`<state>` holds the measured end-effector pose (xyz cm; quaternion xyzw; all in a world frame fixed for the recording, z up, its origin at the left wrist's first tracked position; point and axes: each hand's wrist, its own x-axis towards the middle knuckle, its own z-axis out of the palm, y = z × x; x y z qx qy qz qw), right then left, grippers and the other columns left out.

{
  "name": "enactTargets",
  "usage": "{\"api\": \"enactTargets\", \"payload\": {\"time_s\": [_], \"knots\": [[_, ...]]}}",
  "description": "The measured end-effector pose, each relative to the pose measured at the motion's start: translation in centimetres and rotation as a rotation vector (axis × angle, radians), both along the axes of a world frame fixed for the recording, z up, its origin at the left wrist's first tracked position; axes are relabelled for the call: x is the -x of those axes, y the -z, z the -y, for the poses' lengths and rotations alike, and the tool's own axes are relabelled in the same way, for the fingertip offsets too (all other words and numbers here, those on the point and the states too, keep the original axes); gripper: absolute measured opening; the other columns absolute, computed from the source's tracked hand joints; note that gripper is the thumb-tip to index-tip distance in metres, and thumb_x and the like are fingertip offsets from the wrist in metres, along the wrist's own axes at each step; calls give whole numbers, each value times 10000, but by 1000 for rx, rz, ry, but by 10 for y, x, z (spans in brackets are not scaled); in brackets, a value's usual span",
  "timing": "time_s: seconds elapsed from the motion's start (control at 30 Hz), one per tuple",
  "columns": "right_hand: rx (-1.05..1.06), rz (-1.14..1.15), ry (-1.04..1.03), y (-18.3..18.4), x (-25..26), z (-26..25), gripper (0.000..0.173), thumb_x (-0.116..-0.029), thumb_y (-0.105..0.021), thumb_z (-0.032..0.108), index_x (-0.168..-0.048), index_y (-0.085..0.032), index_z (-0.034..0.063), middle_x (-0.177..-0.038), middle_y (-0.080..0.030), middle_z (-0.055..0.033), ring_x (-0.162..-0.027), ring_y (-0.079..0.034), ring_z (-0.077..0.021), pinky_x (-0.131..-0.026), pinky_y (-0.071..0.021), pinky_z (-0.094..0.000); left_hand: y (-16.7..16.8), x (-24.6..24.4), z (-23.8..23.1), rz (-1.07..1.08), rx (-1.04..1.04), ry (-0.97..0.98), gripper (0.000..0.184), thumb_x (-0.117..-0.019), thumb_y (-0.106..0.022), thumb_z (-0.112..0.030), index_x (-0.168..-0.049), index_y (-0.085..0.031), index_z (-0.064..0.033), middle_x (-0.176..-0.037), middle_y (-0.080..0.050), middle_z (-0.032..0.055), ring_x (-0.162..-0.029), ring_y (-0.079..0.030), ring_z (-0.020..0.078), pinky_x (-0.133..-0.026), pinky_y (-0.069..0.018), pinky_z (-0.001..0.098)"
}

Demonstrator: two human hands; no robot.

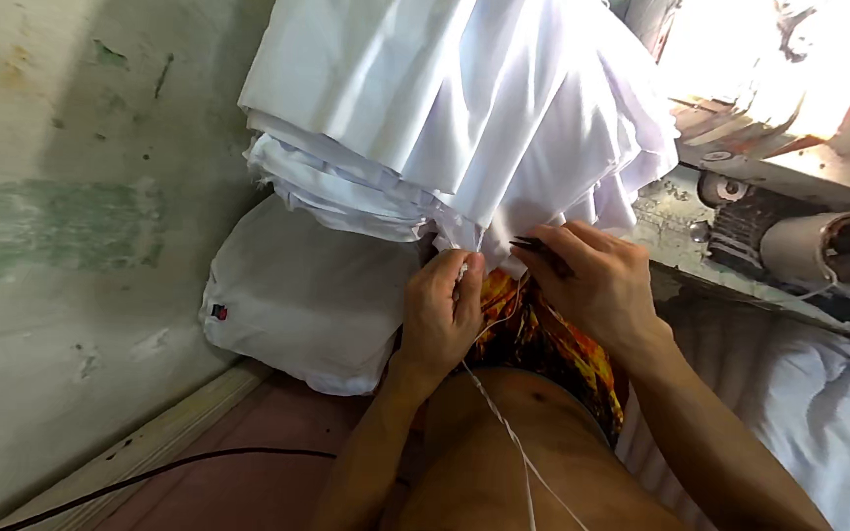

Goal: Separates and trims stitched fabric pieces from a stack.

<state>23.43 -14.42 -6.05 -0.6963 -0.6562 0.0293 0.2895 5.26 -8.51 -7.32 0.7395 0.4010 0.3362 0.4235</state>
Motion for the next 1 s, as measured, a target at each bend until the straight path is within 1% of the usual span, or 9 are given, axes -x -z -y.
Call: {"api": "enactTargets", "payload": {"time_s": [0.23, 0.5, 0.63, 0.67, 0.73, 0.8, 0.83, 0.9, 1.0], "knots": [[-48, 10, -131, -3, 17, -28, 222, -986, -596, 185, -948, -751, 31, -663, -586, -87, -565, -586, -235, -474, -408, -353, -6, 1, -1, -26, -73, 9, 245, -1000, -517, -99, -813, -648, -12, -687, -541, 11, -585, -491, 21, -540, -423, 145], [-27, 44, -78, 1, 27, -31, 215, -992, -602, 185, -962, -727, 14, -674, -605, -108, -568, -606, -260, -469, -421, -364, -9, 9, -6, -16, -80, 31, 241, -985, -543, -87, -775, -633, -12, -672, -520, 6, -576, -470, 12, -530, -400, 130], [-19, -51, -149, -1, 25, -30, 232, -1005, -572, 190, -901, -705, 30, -653, -578, -69, -536, -565, -207, -453, -393, -336, -8, 18, -4, 23, -33, -10, 289, -1025, -500, -131, -774, -596, -24, -736, -520, 21, -612, -493, 32, -551, -431, 158], [-29, -72, -147, 0, 21, -23, 232, -1006, -581, 195, -901, -706, 30, -659, -585, -67, -551, -565, -197, -472, -405, -327, -5, 23, -5, 47, -1, -54, 301, -1055, -467, -152, -829, -595, 1, -816, -549, 49, -639, -536, 53, -568, -488, 189], [-38, -99, -128, 2, 12, -11, 207, -992, -619, 189, -929, -722, 20, -702, -646, -84, -594, -611, -187, -511, -461, -318, 2, 27, -14, 81, 48, -154, 297, -1108, -396, -178, -1088, -590, 47, -949, -645, 78, -658, -644, 72, -586, -596, 250], [-19, -106, -105, 4, 8, -5, 199, -978, -644, 198, -946, -721, 18, -735, -678, -92, -618, -634, -178, -533, -482, -309, 7, 17, -28, 82, 64, -224, 308, -1109, -414, -208, -1265, -555, 16, -892, -636, 60, -576, -595, 59, -517, -555, 234], [-14, -114, -100, 4, 9, -3, 200, -974, -649, 203, -949, -723, 18, -736, -676, -88, -619, -630, -170, -536, -478, -301, 9, 10, -32, 71, 63, -244, 287, -1086, -490, -237, -1242, -564, -8, -842, -621, 52, -566, -562, 60, -509, -512, 224], [-22, -133, -94, 1, 12, -4, 193, -966, -653, 202, -956, -725, 24, -733, -672, -75, -620, -620, -144, -541, -470, -274, 7, -1, -40, 30, 37, -254, 254, -1024, -630, -297, -1063, -600, -49, -749, -596, 24, -574, -550, 49, -523, -478, 197], [-46, -186, -94, -4, 18, -8, 195, -962, -660, 197, -971, -730, 16, -735, -674, -61, -622, -608, -96, -554, -473, -230, -3, 4, -41, -39, 97, -177, 297, -1017, -638, -346, -871, -611, -88, -641, -548, 21, -504, -508, 85, -455, -421, 232]]}}
